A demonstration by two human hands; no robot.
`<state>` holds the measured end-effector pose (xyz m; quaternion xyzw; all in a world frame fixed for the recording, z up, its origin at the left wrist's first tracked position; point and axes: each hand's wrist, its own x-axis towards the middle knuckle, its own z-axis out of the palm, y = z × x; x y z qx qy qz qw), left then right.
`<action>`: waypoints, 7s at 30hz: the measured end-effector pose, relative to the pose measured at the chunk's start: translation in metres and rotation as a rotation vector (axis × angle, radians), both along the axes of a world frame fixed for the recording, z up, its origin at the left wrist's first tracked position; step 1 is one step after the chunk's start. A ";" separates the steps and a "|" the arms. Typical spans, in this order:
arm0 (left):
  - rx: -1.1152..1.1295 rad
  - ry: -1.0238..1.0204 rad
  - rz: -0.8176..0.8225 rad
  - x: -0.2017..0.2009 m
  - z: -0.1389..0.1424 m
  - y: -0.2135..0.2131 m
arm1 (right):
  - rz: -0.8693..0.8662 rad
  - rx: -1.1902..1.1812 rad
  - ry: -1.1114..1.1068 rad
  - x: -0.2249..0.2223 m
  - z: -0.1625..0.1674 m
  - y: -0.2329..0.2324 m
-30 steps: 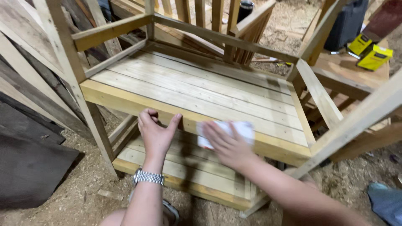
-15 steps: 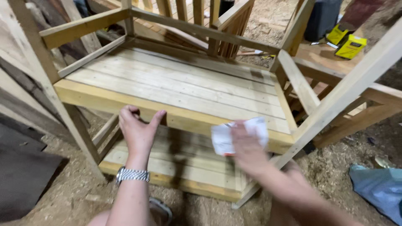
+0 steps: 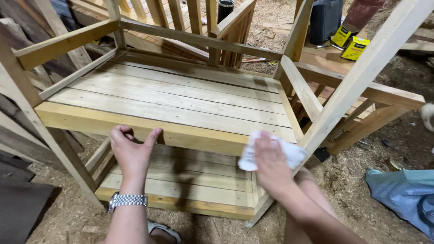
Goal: The person sands a wooden bunk bed frame using sandpaper and wipes the surface with a cloth. They work on the vertical posts and horizontal slats, alternating between sanding and wiping to remove dust.
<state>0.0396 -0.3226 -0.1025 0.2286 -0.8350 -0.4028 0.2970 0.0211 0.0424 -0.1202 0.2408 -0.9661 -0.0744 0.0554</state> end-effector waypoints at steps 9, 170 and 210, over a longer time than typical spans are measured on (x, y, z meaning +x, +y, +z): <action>-0.565 -0.033 -0.123 -0.007 -0.011 0.048 | -0.063 -0.646 -0.266 -0.008 0.007 -0.127; -0.664 0.005 -0.480 -0.016 0.006 0.252 | -0.728 -1.647 -0.548 0.060 -0.078 0.042; -0.702 -0.023 -0.490 -0.019 0.005 0.253 | -0.584 -1.720 -0.542 0.052 -0.082 0.049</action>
